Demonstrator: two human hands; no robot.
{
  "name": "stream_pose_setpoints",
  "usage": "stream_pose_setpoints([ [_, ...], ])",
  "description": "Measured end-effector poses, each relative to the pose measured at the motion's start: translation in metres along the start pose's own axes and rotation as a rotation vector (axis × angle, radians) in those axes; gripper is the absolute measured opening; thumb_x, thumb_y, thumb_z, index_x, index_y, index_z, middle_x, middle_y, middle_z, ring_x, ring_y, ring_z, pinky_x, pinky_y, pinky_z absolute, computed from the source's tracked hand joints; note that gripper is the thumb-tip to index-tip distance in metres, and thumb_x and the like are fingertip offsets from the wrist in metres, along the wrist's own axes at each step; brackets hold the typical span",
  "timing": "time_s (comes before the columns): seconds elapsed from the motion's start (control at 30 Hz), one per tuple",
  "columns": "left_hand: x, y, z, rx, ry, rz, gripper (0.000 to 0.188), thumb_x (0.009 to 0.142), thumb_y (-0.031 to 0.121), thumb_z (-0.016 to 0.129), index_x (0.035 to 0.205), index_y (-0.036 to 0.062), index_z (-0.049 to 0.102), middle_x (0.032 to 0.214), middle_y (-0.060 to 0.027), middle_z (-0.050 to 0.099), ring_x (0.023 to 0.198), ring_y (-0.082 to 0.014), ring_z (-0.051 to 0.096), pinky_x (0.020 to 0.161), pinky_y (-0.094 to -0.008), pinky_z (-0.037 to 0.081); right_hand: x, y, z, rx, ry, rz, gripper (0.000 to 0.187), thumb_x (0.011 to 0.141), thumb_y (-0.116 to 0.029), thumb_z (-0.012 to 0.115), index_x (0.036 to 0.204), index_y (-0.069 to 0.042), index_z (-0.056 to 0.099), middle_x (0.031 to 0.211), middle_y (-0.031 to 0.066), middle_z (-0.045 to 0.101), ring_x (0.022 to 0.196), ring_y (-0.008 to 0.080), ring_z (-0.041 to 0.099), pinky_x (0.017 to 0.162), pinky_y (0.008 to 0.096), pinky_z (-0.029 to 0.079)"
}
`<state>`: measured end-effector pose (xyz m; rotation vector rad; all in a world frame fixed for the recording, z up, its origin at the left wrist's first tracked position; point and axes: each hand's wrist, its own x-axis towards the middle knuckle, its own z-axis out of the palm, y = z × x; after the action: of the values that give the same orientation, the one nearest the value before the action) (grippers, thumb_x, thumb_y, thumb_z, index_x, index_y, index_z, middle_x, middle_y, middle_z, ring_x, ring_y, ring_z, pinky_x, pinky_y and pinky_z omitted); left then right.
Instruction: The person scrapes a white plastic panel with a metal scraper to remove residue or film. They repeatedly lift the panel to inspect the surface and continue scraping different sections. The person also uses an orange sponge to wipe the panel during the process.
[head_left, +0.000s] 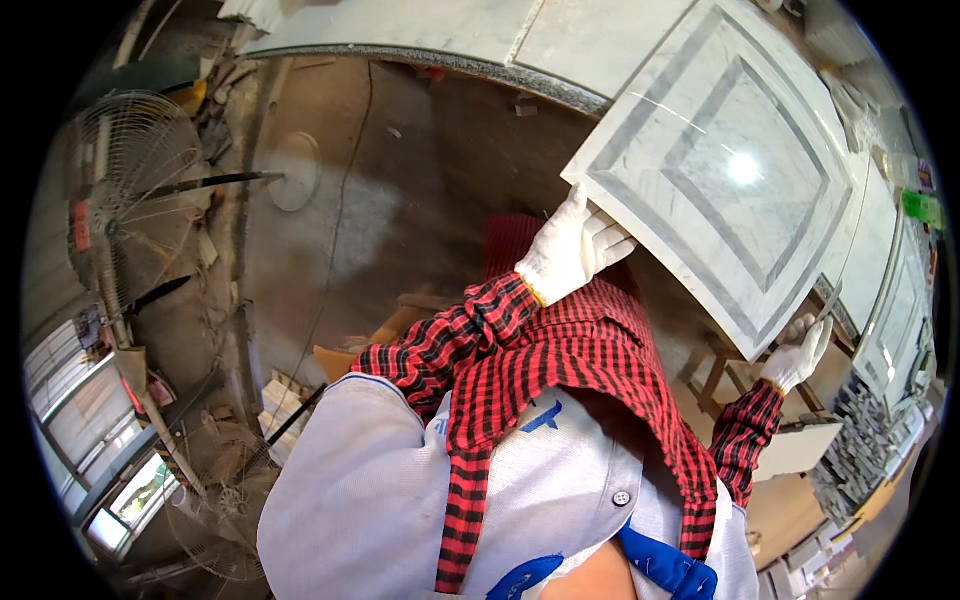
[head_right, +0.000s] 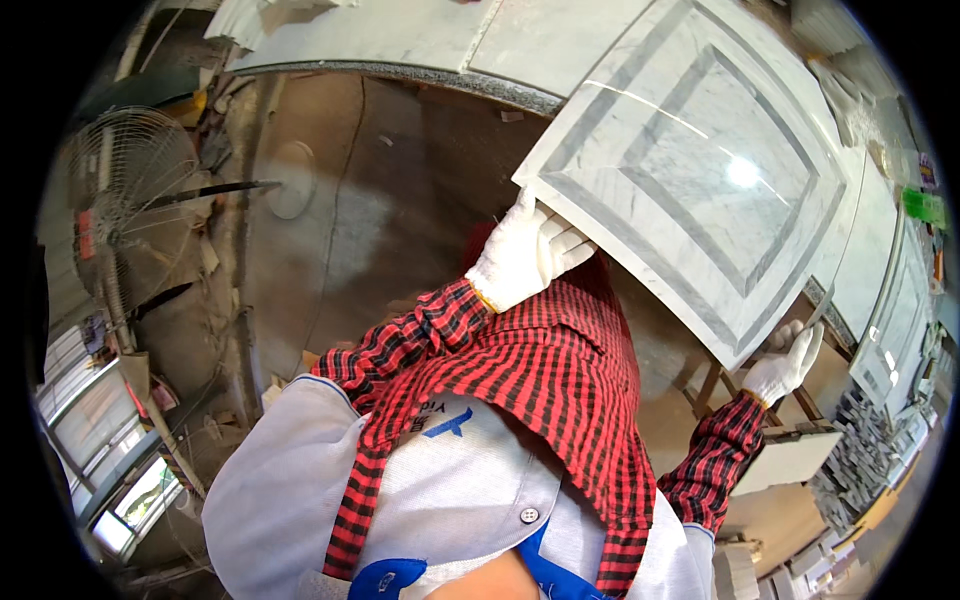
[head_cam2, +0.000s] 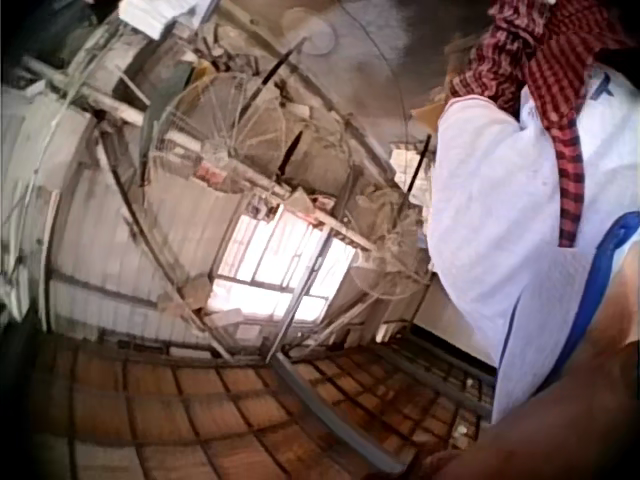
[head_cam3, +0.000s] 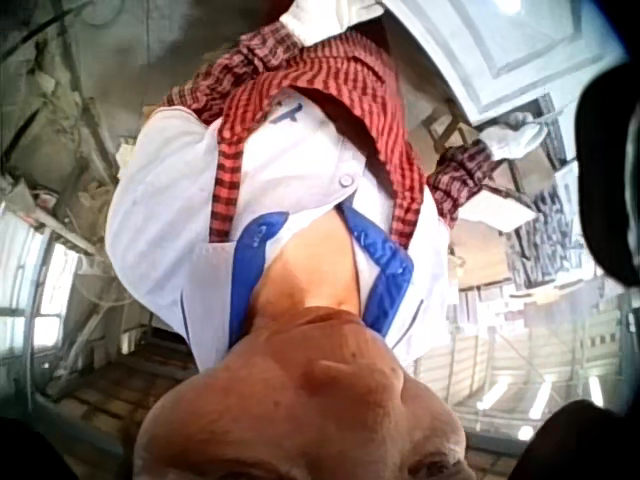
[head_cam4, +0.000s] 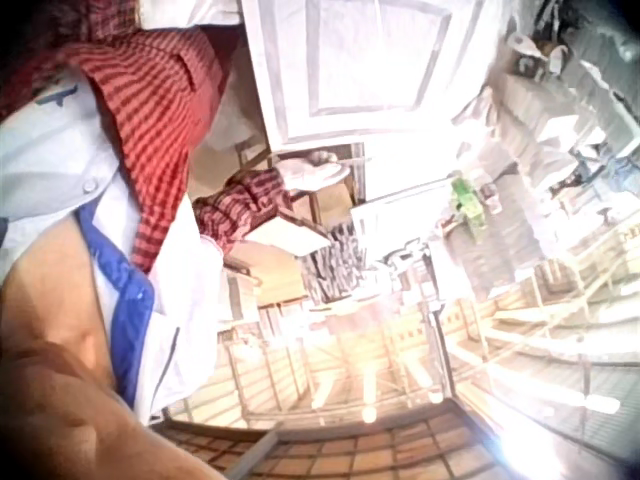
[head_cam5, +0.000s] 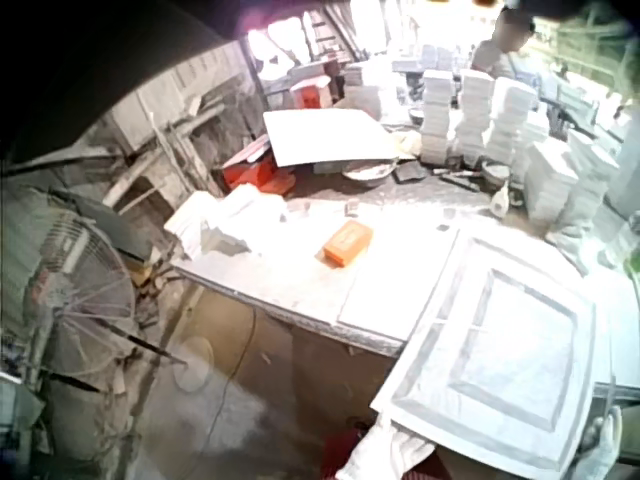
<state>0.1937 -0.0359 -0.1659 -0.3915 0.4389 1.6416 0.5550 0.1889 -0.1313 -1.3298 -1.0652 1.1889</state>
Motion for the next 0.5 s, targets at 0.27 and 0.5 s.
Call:
stream_pose_setpoints([
  [0.27,0.022,-0.019,0.012,0.198,0.118,0.207,0.034,0.104,0.018,0.055,0.132,0.0001,0.05,0.131,-0.0123,0.058,0.122,-0.0273,0.058,0.111,-0.051,0.044,-0.019,0.05,-0.021,0.621,-0.029,0.298,0.033,0.103,-0.018,0.059,0.136,-0.014,0.053,0.101,-0.0015,0.061,0.083,0.0104,0.055,0.08,0.0259,0.051],
  [0.5,0.066,0.032,0.015,0.412,0.084,0.286,0.039,0.102,0.02,0.058,0.135,0.0,0.05,0.132,-0.0151,0.061,0.124,-0.0309,0.059,0.107,-0.0535,0.046,-0.037,0.079,0.02,0.826,-0.017,0.458,0.024,0.103,-0.022,0.062,0.124,-0.012,0.059,0.095,-0.0046,0.059,0.078,0.0063,0.055,0.078,0.023,0.052],
])
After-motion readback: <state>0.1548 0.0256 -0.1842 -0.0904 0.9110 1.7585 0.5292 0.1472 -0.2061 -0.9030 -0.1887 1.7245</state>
